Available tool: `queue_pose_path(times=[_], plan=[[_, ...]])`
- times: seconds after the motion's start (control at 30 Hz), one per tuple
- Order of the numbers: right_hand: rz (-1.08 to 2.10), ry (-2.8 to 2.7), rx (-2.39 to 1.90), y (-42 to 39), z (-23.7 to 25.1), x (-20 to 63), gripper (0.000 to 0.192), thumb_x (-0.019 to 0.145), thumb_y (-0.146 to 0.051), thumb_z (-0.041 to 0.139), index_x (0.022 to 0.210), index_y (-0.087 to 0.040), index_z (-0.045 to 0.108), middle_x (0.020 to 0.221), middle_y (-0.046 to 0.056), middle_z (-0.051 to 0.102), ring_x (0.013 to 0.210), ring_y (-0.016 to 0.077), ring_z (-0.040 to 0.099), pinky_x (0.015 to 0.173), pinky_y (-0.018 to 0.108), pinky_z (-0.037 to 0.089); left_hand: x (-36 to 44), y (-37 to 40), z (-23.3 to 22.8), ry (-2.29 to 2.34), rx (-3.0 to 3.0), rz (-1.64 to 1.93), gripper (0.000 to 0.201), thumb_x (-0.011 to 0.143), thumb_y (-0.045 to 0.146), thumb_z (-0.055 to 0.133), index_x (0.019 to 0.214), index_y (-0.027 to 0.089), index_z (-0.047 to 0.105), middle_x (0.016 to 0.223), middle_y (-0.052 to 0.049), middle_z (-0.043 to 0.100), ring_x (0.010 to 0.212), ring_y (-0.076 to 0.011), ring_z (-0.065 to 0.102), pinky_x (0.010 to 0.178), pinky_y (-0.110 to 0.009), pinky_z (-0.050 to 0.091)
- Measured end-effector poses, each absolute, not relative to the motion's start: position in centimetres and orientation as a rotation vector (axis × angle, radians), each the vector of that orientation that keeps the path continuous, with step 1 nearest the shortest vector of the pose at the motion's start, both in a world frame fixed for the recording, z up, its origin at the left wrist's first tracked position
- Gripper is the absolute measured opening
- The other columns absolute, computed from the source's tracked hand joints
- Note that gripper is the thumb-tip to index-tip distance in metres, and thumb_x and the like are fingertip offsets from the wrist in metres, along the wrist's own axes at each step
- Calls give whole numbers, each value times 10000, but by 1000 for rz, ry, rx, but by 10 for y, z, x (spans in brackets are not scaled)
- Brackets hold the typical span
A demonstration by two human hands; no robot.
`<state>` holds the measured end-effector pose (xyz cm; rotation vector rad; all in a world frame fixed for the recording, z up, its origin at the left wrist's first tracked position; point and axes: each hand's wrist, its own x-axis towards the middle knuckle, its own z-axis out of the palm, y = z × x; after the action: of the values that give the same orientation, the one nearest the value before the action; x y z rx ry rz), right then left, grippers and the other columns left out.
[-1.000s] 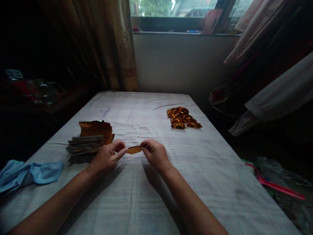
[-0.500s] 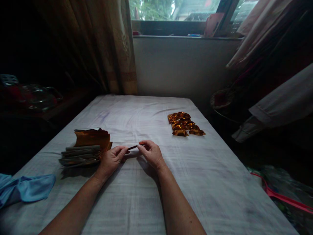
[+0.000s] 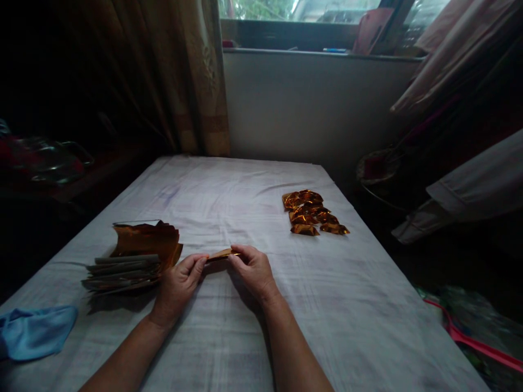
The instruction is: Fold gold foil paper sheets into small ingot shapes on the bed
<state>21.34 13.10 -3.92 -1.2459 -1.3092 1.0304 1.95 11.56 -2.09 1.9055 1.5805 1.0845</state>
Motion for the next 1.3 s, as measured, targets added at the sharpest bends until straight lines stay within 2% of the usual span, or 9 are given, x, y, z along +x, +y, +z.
queue_pose_path(times=[0.3, 0.53, 0.73, 0.9, 1.07, 1.3], plan=[[877, -1364, -1278, 128, -34, 210, 274, 826, -389, 612, 948, -216, 785, 959, 71, 783, 899, 244, 732, 861, 406, 593, 17, 117, -30, 1562, 2052, 1124, 322, 957, 356, 492, 1142, 205, 708, 1068, -65, 772, 934, -214, 745, 854, -310, 586], [708, -1509, -1306, 123, -33, 206, 284, 811, -301, 571, 1010, -232, 762, 1017, 65, 774, 941, 228, 723, 881, 377, 577, 19, 119, -33, 1624, 1876, 1167, 330, 934, 376, 495, 1080, 206, 737, 959, -58, 786, 863, -215, 748, 810, -305, 589], [495, -1617, -1603, 119, -26, 206, 247, 857, -349, 549, 909, -243, 766, 904, 54, 776, 813, 231, 719, 776, 358, 557, 18, 120, -30, 1649, 1858, 1134, 341, 929, 375, 498, 1083, 193, 742, 838, -57, 775, 769, -215, 738, 738, -305, 583], [429, -1672, -1604, 117, -23, 206, 245, 863, -321, 537, 823, -248, 767, 833, 42, 769, 755, 202, 708, 710, 298, 517, 17, 123, -31, 1704, 1915, 1062, 368, 954, 378, 464, 1109, 180, 732, 816, -66, 771, 700, -207, 724, 684, -287, 559], [392, -1665, -1618, 117, -25, 204, 236, 853, -316, 555, 775, -234, 763, 780, 37, 763, 705, 185, 697, 676, 271, 489, 18, 125, -31, 1779, 1982, 976, 348, 959, 372, 458, 990, 185, 749, 858, -78, 781, 765, -227, 733, 697, -279, 525], [392, -1665, -1615, 116, -26, 199, 225, 852, -301, 561, 770, -234, 761, 793, 29, 768, 713, 169, 694, 695, 251, 479, 19, 123, -31, 1827, 1995, 952, 328, 947, 344, 464, 986, 188, 749, 882, -77, 785, 795, -236, 737, 706, -278, 504]])
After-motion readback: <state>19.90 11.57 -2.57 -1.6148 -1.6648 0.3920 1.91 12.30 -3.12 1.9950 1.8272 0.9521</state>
